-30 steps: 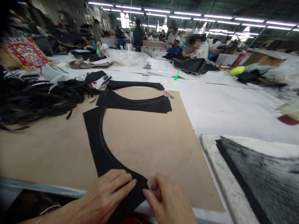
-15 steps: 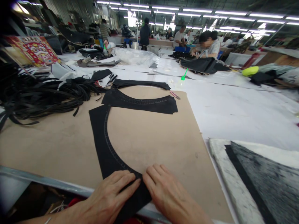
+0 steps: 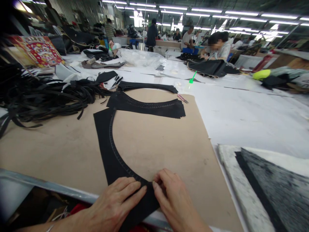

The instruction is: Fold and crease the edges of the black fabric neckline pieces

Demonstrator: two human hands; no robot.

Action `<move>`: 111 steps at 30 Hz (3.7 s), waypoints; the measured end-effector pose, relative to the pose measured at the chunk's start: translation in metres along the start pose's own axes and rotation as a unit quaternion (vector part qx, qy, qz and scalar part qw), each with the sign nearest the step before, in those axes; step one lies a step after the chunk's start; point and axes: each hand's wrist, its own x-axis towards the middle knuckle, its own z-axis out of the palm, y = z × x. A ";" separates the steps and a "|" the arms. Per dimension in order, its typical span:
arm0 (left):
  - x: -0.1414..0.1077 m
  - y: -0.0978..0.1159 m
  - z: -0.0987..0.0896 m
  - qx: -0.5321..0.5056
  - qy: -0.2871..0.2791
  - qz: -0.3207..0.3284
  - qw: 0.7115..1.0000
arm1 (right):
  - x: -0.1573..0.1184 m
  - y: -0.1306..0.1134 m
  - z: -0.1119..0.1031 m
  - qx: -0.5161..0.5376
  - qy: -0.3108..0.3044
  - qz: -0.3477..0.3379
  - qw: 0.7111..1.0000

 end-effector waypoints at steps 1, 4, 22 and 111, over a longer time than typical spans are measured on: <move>0.000 0.000 0.000 -0.001 0.000 -0.002 1.000 | 0.000 -0.001 -0.005 0.020 -0.017 -0.005 1.000; 0.000 0.001 -0.002 -0.009 -0.003 -0.010 1.000 | 0.002 -0.005 -0.015 0.018 -0.043 -0.056 0.997; 0.000 -0.001 0.000 -0.014 -0.005 -0.002 1.000 | 0.016 -0.002 0.004 -0.147 -0.044 -0.122 0.981; 0.062 -0.015 -0.015 0.131 -0.119 0.128 0.976 | -0.028 0.004 0.027 -0.142 0.154 -0.209 0.955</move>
